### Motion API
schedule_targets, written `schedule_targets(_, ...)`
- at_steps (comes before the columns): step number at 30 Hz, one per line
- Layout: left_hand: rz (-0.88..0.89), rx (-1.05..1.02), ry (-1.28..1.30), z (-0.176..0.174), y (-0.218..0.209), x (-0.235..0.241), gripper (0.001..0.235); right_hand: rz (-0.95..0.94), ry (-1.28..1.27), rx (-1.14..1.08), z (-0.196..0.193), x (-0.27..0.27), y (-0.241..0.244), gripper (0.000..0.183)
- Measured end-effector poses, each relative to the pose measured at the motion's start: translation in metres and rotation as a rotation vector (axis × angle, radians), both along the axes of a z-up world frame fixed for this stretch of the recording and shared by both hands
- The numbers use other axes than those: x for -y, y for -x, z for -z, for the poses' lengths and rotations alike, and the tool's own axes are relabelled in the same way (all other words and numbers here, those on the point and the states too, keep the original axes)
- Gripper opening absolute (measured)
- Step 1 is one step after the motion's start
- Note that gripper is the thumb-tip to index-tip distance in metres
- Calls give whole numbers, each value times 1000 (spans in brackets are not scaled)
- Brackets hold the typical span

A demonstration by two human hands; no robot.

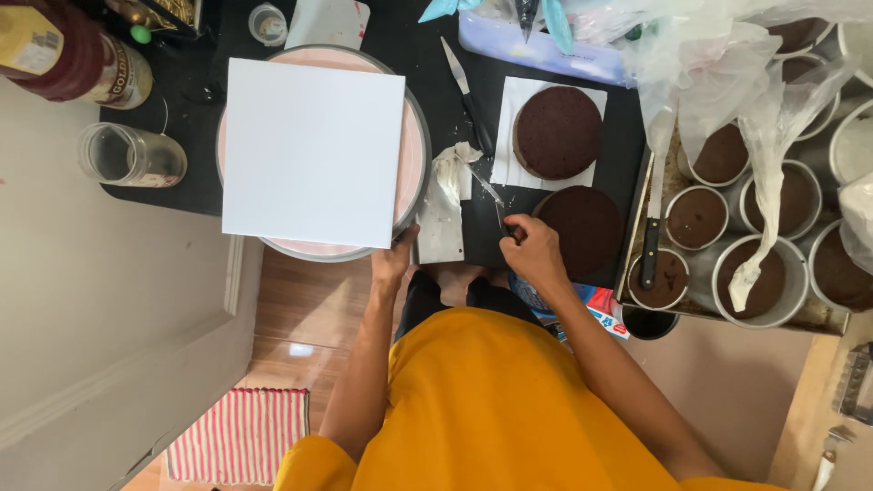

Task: Slicing a chocolate cake into layers and placing a layer on a cake board using frosting.

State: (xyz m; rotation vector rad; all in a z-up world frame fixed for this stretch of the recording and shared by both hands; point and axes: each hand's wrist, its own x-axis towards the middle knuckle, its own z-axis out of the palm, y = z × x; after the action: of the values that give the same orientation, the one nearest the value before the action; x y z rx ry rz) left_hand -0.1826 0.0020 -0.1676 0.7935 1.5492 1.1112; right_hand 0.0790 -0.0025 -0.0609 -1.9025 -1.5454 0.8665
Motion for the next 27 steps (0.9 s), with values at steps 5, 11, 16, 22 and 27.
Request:
schedule_targets(5, 114, -68, 145, -27, 18, 20, 31, 53, 146, -142, -15, -4, -2, 32)
schedule_targets(11, 305, -41, 255, -65, 10, 38, 41, 160, 368, -562, -32, -4, -32, 34)
schedule_targets(16, 396, 286, 212, -60, -14, 44, 51, 200, 460, -785, -32, -3, -79, 38)
schedule_targets(22, 457, 618, 179, -101, -43, 33, 60, 165, 205, -702, -72, 4, -97, 38)
schedule_targets(27, 509, 976, 106, -152, -54, 19, 58, 69, -59, -511, -91, 4, -105, 36)
